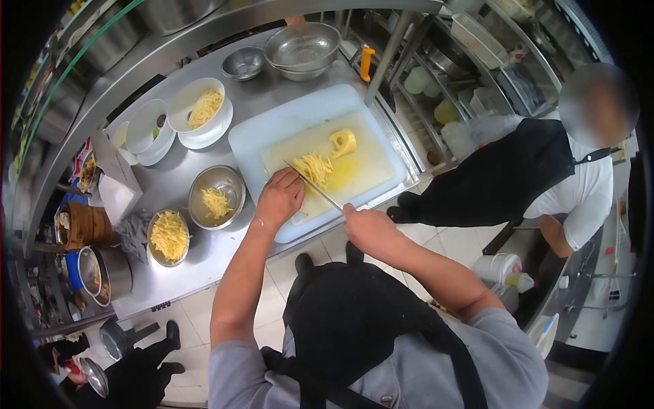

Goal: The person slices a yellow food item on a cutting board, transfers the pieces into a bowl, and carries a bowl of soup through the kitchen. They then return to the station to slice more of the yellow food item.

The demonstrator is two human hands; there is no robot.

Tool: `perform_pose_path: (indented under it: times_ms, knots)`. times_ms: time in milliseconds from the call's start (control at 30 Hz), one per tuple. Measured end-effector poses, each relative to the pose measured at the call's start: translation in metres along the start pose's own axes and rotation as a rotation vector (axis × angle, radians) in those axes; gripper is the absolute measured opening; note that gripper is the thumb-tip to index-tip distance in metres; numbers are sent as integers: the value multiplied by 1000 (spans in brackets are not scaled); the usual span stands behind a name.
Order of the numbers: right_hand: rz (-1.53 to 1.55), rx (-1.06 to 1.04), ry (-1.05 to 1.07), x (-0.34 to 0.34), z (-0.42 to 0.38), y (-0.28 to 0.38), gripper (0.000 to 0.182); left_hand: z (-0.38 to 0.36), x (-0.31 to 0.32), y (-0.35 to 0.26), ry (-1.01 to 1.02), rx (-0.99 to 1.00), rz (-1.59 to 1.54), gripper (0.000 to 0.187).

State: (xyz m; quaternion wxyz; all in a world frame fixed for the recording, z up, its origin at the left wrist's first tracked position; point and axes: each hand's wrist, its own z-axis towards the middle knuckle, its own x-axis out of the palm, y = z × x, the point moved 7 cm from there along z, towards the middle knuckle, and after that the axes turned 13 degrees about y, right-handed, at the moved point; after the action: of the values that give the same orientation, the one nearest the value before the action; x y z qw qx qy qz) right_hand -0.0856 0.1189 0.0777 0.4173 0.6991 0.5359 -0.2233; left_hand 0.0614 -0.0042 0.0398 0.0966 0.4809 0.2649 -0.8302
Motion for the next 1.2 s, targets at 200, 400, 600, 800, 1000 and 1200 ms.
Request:
perform_pose_path:
  times_ms: [200, 400, 600, 800, 1000, 1200]
  knots:
    - [-1, -55, -45, 6, 7, -3, 29, 1, -3, -1, -23, -4, -1, 6]
    - [38, -51, -33, 13, 14, -7, 33, 1, -3, 0, -35, 7, -34, 4]
    - [29, -49, -22, 12, 3, -4, 34, 27, -38, 42, -117, -208, -125, 13]
    - [10, -57, -31, 18, 3, -1, 32, 71, -5, 51, 534, -88, -132, 22]
    - [49, -84, -50, 24, 3, -6, 31, 72, 0, 53, 688, -121, -84, 12]
    - [51, -79, -40, 24, 3, -8, 26, 65, -7, 49, 656, -191, -129, 5]
